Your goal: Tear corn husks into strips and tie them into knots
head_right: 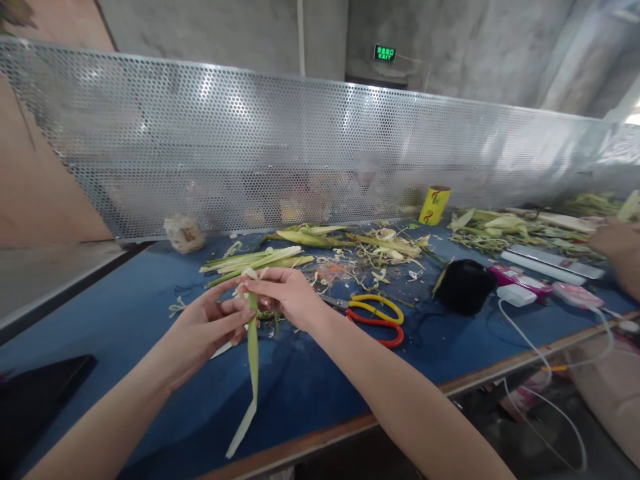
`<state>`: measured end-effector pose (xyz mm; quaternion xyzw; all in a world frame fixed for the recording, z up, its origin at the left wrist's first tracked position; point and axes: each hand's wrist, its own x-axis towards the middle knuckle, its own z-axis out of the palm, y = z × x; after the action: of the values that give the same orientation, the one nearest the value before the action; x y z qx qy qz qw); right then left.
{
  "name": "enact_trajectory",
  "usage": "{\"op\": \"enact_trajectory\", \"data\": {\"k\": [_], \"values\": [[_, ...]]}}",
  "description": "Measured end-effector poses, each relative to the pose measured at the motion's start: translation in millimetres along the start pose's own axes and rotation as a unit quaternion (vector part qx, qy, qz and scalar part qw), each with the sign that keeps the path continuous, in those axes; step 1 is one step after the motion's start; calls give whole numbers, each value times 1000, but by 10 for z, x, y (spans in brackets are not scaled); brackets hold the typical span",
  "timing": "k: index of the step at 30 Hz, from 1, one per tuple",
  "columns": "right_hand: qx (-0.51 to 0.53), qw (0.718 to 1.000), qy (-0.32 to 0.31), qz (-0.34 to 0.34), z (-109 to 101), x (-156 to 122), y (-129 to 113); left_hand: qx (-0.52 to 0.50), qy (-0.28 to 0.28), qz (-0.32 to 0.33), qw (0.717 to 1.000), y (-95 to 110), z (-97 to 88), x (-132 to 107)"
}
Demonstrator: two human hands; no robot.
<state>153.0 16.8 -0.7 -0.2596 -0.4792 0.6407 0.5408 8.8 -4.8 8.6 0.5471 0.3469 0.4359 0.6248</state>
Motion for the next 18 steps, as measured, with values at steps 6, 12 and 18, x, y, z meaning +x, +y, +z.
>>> {"op": "enact_trajectory", "data": {"k": [6,12,18], "values": [[-16,999,-25,30,-24,-18,-32,69,40,78,994,-82,-13,30],[9,998,-31,57,-25,-9,-56,81,164,128,975,0,-32,54],[-14,997,-38,59,2,-30,-57,47,140,106,983,43,0,38]]}}
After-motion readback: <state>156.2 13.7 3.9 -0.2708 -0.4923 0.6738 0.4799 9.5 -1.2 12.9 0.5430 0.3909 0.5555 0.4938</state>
